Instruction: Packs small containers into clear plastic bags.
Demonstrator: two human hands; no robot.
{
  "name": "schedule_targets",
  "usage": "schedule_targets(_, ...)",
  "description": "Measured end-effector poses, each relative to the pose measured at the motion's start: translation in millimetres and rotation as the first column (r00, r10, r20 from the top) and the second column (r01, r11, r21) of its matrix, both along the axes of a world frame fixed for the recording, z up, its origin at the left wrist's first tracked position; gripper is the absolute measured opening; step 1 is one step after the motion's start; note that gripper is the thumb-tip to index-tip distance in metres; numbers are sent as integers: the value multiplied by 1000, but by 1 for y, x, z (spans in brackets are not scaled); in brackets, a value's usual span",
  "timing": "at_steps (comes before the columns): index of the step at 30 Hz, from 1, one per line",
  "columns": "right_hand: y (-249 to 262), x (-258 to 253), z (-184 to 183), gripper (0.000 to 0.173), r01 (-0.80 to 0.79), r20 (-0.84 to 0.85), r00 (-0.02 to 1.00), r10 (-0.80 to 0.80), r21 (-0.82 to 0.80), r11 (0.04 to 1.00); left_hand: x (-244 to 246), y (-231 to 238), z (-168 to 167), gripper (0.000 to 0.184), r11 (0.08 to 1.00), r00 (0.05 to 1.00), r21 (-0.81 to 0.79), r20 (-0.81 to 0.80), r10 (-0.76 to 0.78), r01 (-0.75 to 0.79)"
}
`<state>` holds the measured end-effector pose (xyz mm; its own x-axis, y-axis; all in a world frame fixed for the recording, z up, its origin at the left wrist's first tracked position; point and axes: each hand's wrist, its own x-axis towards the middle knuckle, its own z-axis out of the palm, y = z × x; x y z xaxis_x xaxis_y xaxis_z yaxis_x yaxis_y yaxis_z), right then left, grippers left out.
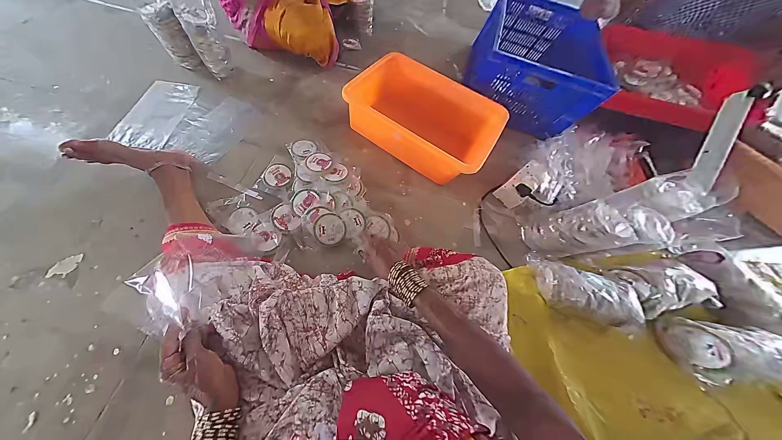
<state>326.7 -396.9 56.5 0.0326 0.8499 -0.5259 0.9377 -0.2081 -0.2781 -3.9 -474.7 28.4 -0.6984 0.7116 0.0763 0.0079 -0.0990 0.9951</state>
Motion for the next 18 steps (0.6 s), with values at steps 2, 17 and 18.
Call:
schedule_targets(2,-5,-12,0,59,-79,57,995,80,-19,997,-1,0,-1,34,1000,1000,-18,0,15,-15)
schedule_targets(17,-22,-2,7,45,161,-266,957,-113,169,972,-5,-3,-5,38,999,999,22,-32,-25,26)
schedule_targets(18,-20,3,5,46,249,-326,930,-172,211,945,-5,-2,-6,37,999,999,21,-36,-26,27)
